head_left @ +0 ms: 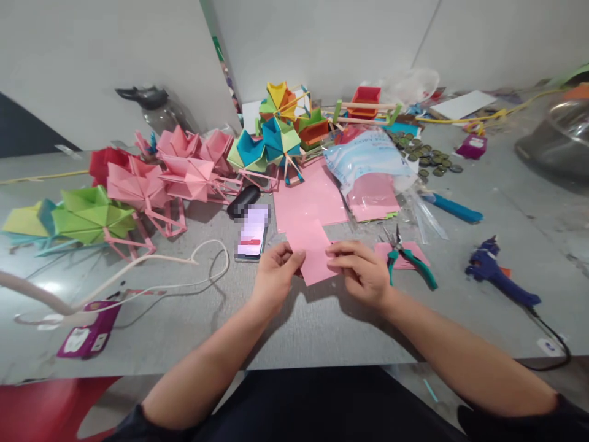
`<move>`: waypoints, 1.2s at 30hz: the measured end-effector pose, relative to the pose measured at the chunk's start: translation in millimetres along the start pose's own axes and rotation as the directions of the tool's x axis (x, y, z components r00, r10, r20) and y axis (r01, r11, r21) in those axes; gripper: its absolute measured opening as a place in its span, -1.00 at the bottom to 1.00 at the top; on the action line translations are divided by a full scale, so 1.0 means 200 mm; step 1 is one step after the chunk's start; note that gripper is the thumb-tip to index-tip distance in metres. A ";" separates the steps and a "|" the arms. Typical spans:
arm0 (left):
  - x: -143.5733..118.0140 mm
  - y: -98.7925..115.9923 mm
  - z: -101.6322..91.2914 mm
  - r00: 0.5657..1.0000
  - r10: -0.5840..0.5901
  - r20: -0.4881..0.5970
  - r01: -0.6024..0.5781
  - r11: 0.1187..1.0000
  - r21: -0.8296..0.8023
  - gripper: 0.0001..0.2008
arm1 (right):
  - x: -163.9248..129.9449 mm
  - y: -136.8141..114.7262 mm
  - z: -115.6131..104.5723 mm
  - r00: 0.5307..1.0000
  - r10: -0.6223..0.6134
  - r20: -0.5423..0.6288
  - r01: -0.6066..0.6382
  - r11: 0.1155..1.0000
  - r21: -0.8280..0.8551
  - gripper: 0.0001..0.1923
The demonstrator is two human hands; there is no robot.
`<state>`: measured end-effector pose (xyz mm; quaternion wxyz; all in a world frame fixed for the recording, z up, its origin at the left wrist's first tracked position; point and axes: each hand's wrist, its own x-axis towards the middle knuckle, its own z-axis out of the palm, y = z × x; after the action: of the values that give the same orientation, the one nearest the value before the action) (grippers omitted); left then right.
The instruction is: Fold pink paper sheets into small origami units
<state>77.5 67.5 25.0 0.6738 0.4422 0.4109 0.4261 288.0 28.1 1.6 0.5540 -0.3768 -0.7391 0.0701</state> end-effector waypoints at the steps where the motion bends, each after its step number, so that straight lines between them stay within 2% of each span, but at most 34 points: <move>1: 0.00 0.00 0.00 0.998 0.052 -0.037 -0.049 0.997 0.066 -0.73 | 0.00 -0.01 0.00 0.999 0.027 0.017 -0.027 1.000 0.015 -0.57; 3: -0.01 0.00 0.00 0.986 0.148 -0.082 -0.129 0.971 0.202 -0.79 | 0.00 -0.02 0.01 0.995 0.101 0.005 -0.102 0.994 0.035 -0.58; 5: -0.01 0.00 0.00 0.973 0.212 -0.089 -0.175 0.934 0.312 -0.81 | 0.00 -0.04 0.03 0.978 0.202 -0.056 -0.199 0.979 0.048 -0.68; 8: -0.03 0.01 0.01 0.973 0.231 -0.021 -0.202 0.888 0.412 -0.84 | -0.01 -0.06 0.05 0.909 0.401 -0.111 -0.389 0.914 0.118 -0.78; 11: -0.05 0.01 0.02 0.970 0.230 0.077 -0.238 0.839 0.489 -0.82 | -0.01 -0.07 0.04 0.849 0.528 -0.020 -0.515 0.835 0.194 -0.90; 13: -0.07 0.02 0.02 0.959 0.254 0.123 -0.280 0.801 0.530 -0.81 | 0.00 -0.08 0.03 0.838 0.545 0.032 -0.539 0.816 0.208 -0.82; 16: -0.08 0.02 0.02 0.936 0.322 0.145 -0.348 0.769 0.537 -0.84 | 0.01 -0.08 0.03 0.848 0.529 -0.004 -0.517 0.830 0.208 -0.77; 19: -0.08 0.03 0.03 0.906 0.402 0.136 -0.413 0.764 0.496 -0.85 | 0.01 -0.10 0.03 0.873 0.484 -0.061 -0.465 0.863 0.196 -0.82; 25: -0.10 0.02 0.02 0.864 0.478 0.158 -0.491 0.733 0.470 -0.81 | 0.00 -0.11 0.02 0.938 0.341 -0.057 -0.329 0.931 0.162 -0.87; 27: -0.09 0.01 0.01 0.810 0.558 0.181 -0.558 0.639 0.529 -0.82 | 0.01 -0.10 0.02 0.957 0.286 -0.043 -0.279 0.952 0.124 -0.82; 28: -0.09 0.01 0.01 0.758 0.615 0.215 -0.611 0.556 0.564 -0.83 | 0.01 -0.10 0.01 0.967 0.251 -0.031 -0.248 0.965 0.087 -0.80; 30: -0.08 0.00 0.00 0.620 0.715 0.323 -0.715 0.344 0.609 -0.77 | 0.01 -0.10 0.01 0.987 0.163 0.002 -0.163 0.987 -0.005 -0.78; 31: -0.07 0.00 0.00 0.558 0.740 0.376 -0.747 0.250 0.616 -0.75 | 0.01 -0.10 0.01 0.993 0.116 0.023 -0.115 0.992 -0.046 -0.77; 32: -0.07 0.00 0.00 0.513 0.753 0.413 -0.764 0.180 0.620 -0.77 | 0.01 -0.10 0.02 0.996 0.076 0.042 -0.072 0.994 -0.078 -0.77; 34: -0.07 -0.01 0.00 0.470 0.760 0.449 -0.771 0.106 0.628 -0.86 | 0.01 -0.11 0.03 0.998 0.024 0.064 -0.017 0.993 -0.115 -0.76; 36: -0.07 -0.01 0.01 0.456 0.761 0.461 -0.773 0.083 0.628 -0.85 | 0.01 -0.12 0.03 0.997 0.000 0.079 0.010 0.992 -0.130 -0.76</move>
<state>74.9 52.5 25.3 0.0855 0.8338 0.2511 0.4841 270.8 14.5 12.5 0.4988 -0.4070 -0.7644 0.0352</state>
